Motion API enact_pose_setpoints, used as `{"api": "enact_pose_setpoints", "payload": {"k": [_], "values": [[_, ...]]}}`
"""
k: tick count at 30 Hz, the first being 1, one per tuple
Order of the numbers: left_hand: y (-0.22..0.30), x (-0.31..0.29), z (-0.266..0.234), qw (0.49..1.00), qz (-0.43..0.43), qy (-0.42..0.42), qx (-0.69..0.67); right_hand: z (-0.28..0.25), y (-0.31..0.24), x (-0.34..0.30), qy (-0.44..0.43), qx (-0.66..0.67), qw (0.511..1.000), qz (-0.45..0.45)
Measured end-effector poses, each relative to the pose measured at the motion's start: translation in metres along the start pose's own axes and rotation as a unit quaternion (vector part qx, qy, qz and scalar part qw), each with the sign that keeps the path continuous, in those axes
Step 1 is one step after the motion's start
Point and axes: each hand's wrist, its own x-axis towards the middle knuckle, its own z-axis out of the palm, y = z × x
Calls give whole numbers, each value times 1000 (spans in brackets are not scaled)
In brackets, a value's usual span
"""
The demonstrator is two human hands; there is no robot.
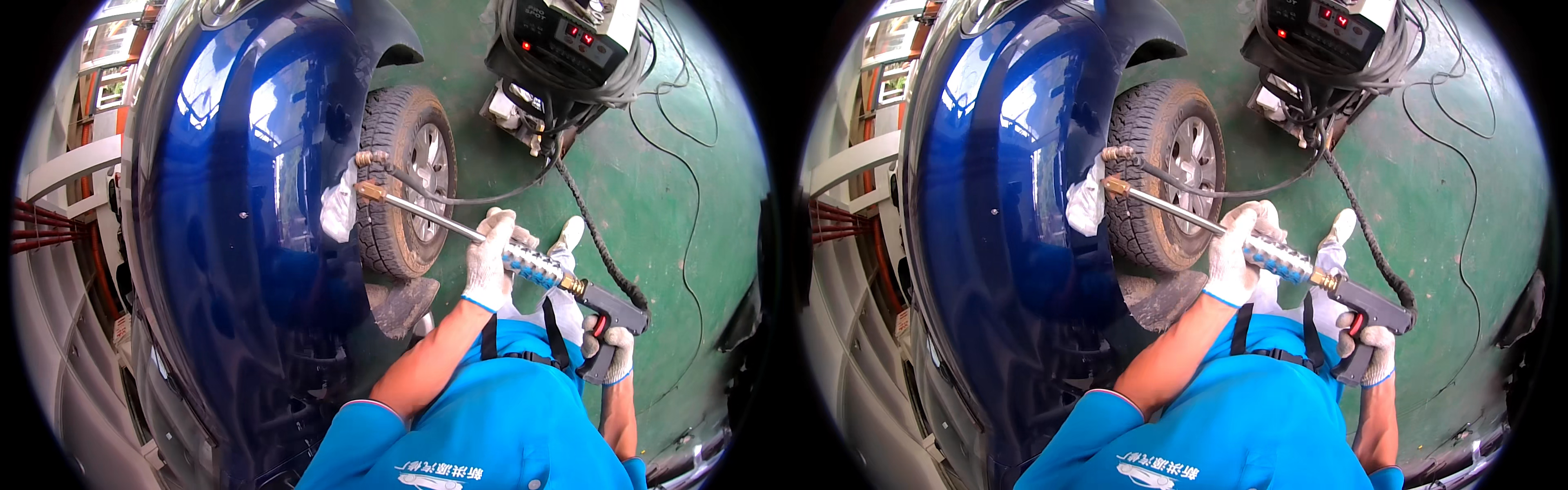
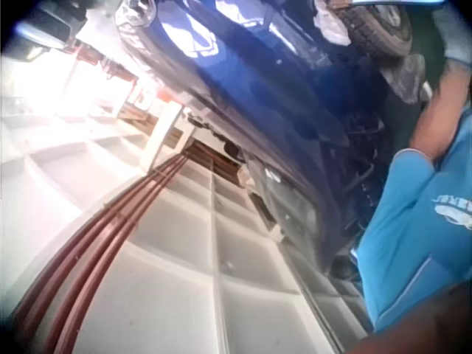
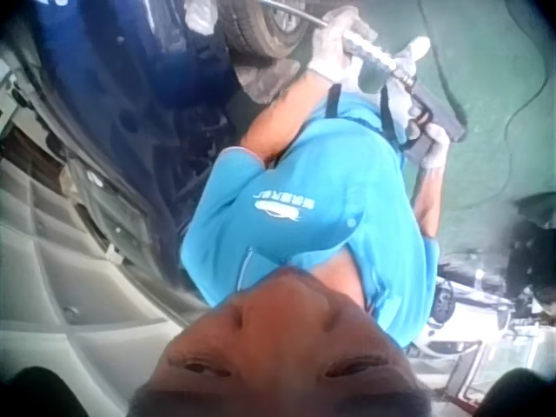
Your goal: The person prepares a welding machine and then welds a specific spot on the front fender of a blue car. The person uses a welding torch to apply heat and filler to the metal surface, generating sparks during the process.
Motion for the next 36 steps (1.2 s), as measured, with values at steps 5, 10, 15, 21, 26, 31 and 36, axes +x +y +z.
{"api": "enact_pose_setpoints", "payload": {"k": [5, 10, 15, 21, 26, 31, 36], "values": [[107, 29, -31, 981, 148, 110, -60, 13, 2, 0, 40, -56, 997, -24], [158, 57, -32, 981, 88, 113, -129, -2, 3, -1, -9, -51, 999, -7], [140, 74, -66, 853, 84, -363, -365, -1, 14, -9, -2, -46, 999, -23], [141, 63, -27, 959, 213, 182, -43, 6, 7, 3, 29, -4, 1000, 3], [141, 56, -25, 957, 177, 213, -83, 6, 10, -6, 8, -39, 999, -3], [138, 67, -51, 929, 67, -203, -301, -2, 17, -7, 3, -19, 1000, -19], [131, 60, -21, 963, 174, 185, -84, 17, 15, -6, 33, 16, 999, -39]]}}
